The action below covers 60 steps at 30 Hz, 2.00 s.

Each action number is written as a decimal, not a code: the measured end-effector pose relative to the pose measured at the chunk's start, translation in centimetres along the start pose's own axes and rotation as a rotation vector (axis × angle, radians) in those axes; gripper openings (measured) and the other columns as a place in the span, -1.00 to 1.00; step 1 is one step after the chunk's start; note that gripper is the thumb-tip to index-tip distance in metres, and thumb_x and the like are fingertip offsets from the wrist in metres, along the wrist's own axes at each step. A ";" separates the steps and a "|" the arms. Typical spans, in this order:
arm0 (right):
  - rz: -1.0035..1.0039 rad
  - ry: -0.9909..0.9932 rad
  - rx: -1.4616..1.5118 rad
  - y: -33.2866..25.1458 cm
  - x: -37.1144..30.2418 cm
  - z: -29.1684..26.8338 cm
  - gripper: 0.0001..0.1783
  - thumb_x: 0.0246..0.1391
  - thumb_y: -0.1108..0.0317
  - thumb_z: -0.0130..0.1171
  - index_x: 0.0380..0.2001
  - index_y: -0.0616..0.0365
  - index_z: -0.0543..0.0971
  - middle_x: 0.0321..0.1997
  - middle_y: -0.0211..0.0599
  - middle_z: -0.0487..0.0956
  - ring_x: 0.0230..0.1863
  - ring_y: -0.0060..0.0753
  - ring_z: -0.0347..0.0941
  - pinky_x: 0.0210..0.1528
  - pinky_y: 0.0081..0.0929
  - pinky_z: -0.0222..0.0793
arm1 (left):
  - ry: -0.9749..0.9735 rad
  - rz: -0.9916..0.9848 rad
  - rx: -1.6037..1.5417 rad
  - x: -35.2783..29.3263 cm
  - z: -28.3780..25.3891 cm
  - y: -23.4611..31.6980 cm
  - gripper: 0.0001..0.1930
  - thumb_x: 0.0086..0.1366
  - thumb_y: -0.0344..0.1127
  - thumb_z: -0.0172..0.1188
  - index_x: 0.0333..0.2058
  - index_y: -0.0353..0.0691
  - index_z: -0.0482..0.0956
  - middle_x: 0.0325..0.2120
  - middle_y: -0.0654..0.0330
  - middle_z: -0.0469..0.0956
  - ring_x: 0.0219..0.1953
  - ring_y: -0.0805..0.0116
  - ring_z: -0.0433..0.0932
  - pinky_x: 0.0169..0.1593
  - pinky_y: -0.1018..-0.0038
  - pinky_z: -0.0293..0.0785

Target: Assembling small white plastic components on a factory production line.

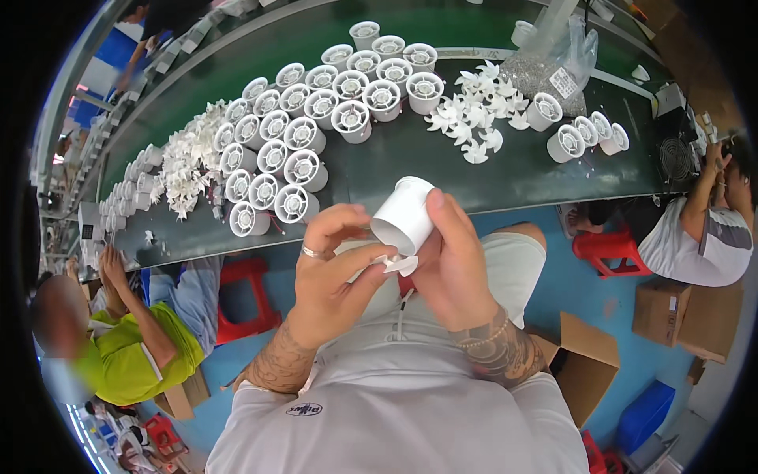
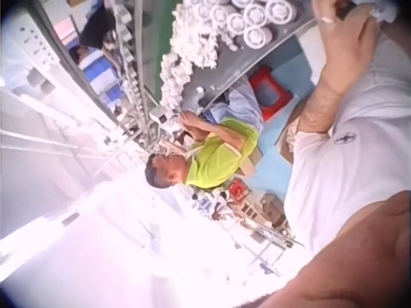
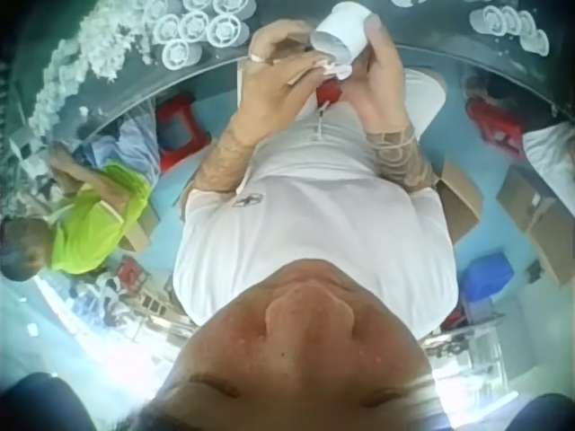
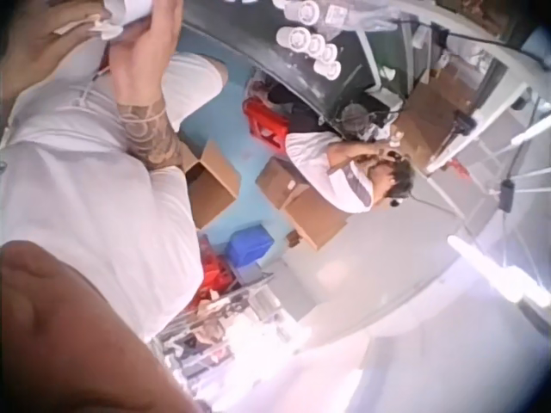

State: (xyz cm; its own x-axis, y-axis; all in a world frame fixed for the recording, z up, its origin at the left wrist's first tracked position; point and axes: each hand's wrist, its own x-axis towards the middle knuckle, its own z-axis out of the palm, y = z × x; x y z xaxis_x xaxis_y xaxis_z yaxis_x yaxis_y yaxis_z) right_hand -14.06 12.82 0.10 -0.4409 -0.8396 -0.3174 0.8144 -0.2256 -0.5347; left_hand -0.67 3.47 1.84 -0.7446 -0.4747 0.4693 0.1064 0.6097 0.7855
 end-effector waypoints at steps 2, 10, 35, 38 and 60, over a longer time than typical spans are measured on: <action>0.014 -0.048 0.022 0.1 -0.3 -0.4 -0.47 0.34 -0.03 -0.16 0.06 0.23 0.40 -0.06 -0.08 0.56 -0.03 -0.21 0.52 0.01 -0.26 0.45 | -0.003 -0.042 -0.024 -0.2 -0.1 0.4 -0.77 0.02 -0.61 0.32 -0.29 -0.28 0.64 0.02 0.02 0.37 0.03 0.11 0.46 0.04 0.30 0.44; -0.052 0.028 -0.004 0.8 -1.3 -0.6 -0.46 0.33 -0.03 -0.13 0.07 0.24 0.40 -0.04 -0.12 0.55 -0.03 -0.20 0.51 0.02 -0.24 0.44 | -0.077 -0.059 0.109 -0.3 -1.1 0.1 -0.77 0.02 -0.60 0.32 -0.29 -0.29 0.65 0.05 0.02 0.40 -0.08 0.20 0.53 -0.12 0.38 0.55; 0.001 -0.050 -0.092 2.2 -1.4 -0.2 -0.50 0.31 0.02 -0.04 0.07 0.25 0.38 -0.02 -0.15 0.53 -0.03 -0.24 0.51 -0.02 -0.31 0.48 | 0.077 -0.225 -0.055 -1.1 -1.5 -0.2 -0.85 -0.06 -0.58 0.38 -0.51 -0.30 0.56 -0.18 0.10 0.60 -0.32 0.28 0.63 -0.27 0.46 0.57; 0.007 -0.030 -0.074 2.3 -1.5 0.0 -0.51 0.30 0.04 -0.03 0.05 0.24 0.37 -0.03 -0.14 0.52 -0.05 -0.22 0.52 -0.05 -0.31 0.48 | 0.063 -0.213 -0.054 -0.7 -1.6 -0.2 -0.83 -0.06 -0.57 0.39 -0.54 -0.30 0.53 -0.21 0.07 0.61 -0.33 0.28 0.64 -0.27 0.47 0.59; 0.124 0.063 -0.046 0.7 -2.5 -3.0 -0.81 0.25 0.22 0.11 -0.23 0.10 0.45 -0.20 -0.35 0.54 -0.18 -0.47 0.52 -0.20 -0.44 0.48 | -0.218 -0.194 -0.120 0.3 0.5 -2.1 -0.56 -0.14 -0.42 0.52 -0.35 -0.25 0.40 -0.15 0.01 0.55 -0.21 0.22 0.58 -0.19 0.44 0.51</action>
State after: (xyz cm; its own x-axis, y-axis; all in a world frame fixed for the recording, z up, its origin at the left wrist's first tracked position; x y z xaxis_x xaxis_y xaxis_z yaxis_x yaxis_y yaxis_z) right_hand -13.49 16.26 -1.84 -0.3618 -0.8264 -0.4315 0.8468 -0.0976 -0.5229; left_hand -1.47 2.35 0.12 -0.8812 -0.4194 0.2182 0.0154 0.4357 0.9000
